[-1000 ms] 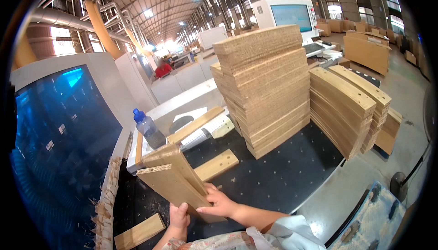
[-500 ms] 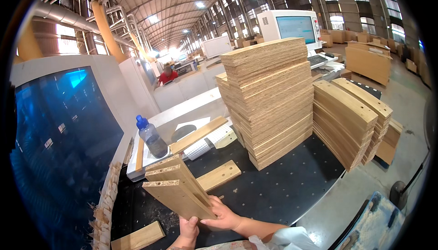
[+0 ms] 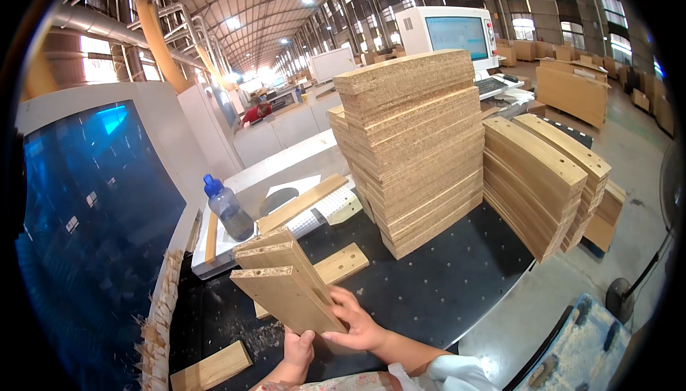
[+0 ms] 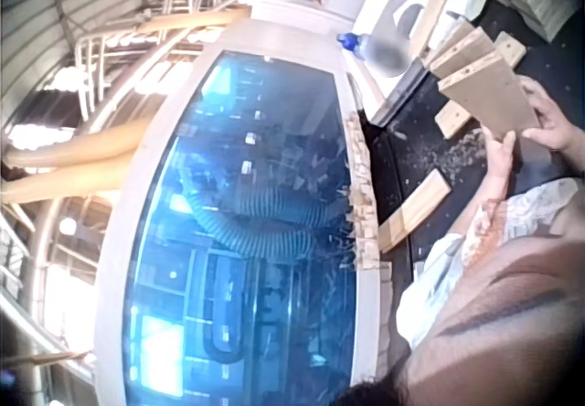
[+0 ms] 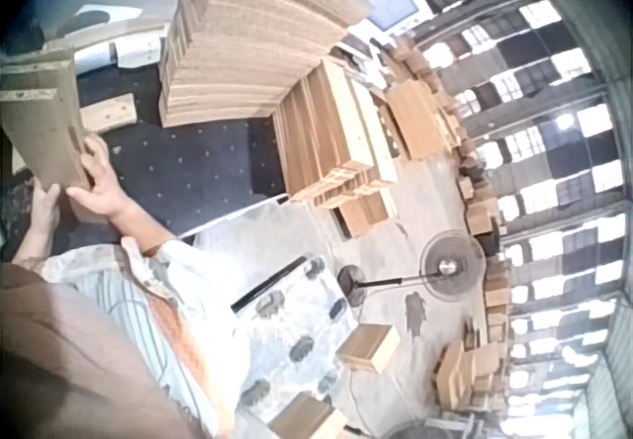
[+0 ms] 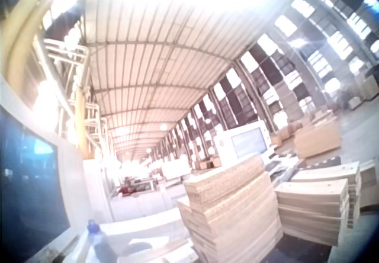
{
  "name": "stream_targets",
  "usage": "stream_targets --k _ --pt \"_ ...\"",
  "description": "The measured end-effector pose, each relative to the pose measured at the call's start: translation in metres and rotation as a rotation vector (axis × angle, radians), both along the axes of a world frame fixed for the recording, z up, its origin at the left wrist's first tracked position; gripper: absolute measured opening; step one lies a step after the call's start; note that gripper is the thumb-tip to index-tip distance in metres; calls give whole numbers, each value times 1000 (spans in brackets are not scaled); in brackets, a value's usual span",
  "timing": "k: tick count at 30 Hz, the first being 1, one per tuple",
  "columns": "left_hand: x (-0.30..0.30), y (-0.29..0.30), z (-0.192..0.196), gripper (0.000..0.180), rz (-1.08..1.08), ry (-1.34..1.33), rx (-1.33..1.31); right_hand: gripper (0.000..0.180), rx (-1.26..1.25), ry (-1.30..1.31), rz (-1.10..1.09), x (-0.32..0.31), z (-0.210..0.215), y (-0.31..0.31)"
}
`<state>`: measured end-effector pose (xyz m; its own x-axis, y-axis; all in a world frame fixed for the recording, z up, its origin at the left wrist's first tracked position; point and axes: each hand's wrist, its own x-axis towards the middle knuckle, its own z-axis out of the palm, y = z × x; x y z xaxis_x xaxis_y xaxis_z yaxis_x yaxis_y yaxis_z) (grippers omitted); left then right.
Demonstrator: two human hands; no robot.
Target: The person sorts and stacks wood boards on a workbench, picking them up from one pile, turning them over, and placing them into a new stack.
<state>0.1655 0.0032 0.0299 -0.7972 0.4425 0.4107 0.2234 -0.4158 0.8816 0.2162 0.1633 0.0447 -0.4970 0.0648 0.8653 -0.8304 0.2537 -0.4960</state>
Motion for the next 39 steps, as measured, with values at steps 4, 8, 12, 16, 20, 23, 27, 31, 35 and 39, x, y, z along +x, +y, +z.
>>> stream_targets --k 4,8,12,16,20,23,27,31,35,39 --pt "0 -1 -1 68 30 11 -13 77 -431 -163 287 0 0 -4" --pt "-2 -1 -10 64 57 -8 -67 71 -349 -526 145 9 -24 -15" --pt "-1 13 -5 57 76 -8 -14 61 -323 -604 -66 11 -30 -24" --pt "-4 20 -4 53 27 0 -13 57 -233 -581 -203 9 -14 -14" --pt "-8 18 -6 51 -34 -10 -104 58 -281 -561 -175 4 -40 -5" --pt "-8 23 -9 52 -60 -73 -84 57 -366 -556 -143 3 -53 -4" --pt "-8 34 -10 54 -60 -105 -18 55 -381 -521 -193 -2 -57 -7" --pt "-7 42 0 56 -95 -63 -23 55 -379 -506 -158 2 -40 5" --pt "-15 43 -13 53 -117 -30 -65 61 -414 -537 -30 0 -49 11" --pt "-16 47 -12 49 -69 -21 -96 63 -456 -561 -48 -4 -70 11"
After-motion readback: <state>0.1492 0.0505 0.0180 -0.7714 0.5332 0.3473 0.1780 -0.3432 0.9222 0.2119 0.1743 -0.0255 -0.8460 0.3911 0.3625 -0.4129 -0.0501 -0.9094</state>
